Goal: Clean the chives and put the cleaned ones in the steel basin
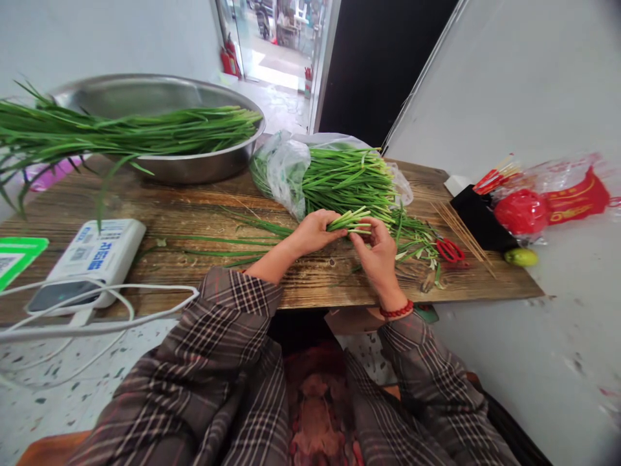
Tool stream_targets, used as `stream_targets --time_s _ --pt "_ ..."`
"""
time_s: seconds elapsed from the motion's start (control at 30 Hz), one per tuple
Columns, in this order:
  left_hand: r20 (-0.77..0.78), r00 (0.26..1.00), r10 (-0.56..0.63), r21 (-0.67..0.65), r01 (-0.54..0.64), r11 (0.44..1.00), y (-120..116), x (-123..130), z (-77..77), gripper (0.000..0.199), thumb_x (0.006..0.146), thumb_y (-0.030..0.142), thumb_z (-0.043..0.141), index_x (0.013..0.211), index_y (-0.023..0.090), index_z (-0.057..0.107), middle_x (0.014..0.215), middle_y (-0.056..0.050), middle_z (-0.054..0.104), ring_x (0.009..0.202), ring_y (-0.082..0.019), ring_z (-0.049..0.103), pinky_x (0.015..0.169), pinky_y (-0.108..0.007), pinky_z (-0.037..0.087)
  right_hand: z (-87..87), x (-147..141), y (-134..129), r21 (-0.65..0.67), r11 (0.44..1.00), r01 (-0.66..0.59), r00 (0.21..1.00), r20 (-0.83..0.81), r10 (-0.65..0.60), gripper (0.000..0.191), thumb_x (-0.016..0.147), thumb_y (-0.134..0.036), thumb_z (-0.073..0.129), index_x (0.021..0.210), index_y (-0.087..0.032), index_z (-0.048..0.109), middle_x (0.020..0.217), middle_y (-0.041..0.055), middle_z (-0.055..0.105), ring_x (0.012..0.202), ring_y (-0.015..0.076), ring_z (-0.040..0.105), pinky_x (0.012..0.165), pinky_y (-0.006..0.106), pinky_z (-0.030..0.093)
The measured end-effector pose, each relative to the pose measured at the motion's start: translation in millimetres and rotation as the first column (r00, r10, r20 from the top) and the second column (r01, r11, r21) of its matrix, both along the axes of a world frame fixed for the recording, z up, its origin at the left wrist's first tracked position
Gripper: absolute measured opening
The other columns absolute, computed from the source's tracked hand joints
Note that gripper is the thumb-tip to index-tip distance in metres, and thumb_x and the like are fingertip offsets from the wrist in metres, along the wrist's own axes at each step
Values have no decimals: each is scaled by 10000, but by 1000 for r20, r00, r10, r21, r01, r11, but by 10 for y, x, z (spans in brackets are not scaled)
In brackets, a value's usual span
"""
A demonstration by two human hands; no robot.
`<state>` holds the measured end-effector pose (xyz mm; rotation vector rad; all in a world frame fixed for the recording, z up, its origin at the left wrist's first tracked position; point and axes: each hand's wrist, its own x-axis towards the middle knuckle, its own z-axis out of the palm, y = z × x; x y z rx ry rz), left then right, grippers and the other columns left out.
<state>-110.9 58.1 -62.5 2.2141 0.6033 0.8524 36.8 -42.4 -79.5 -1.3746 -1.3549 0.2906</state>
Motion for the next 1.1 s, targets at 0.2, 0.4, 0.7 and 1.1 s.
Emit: stream_targets --time_s 0.2,0.4,0.7,1.1 --pt "-24 999 24 41 -23 999 -19 17 -20 230 811 262 625 625 160 539 632 28 516 670 -131 478 680 -257 359 31 115 -47 27 999 38 939 340 -45 274 863 -229 534 1134 -233 575 1038 73 676 840 193 638 794 360 520" --pt "-15 1000 16 -21 -16 1000 -6 -1 -36 221 846 300 569 697 142 613 644 21 556 652 -122 482 649 -248 364 30 411 -77 141 981 135 875 448 -185 183 899 -219 491 960 -202 663 891 64 682 815 190 617 759 343 503" --pt "60 998 21 -222 -7 975 14 -9 -51 250 846 304 546 682 136 633 605 0 581 594 -116 496 602 -243 381 112 723 -116 79 969 233 828 507 -240 320 905 -334 526 1156 -204 676 1136 134 663 1095 262 590 960 460 464" --pt "24 999 -23 -202 27 979 0 -23 -43 273 842 341 535 701 134 643 582 13 573 571 -110 489 576 -230 375 118 94 73 14 997 81 965 250 -82 484 869 -309 586 1343 -227 529 903 14 676 672 138 574 699 297 500"
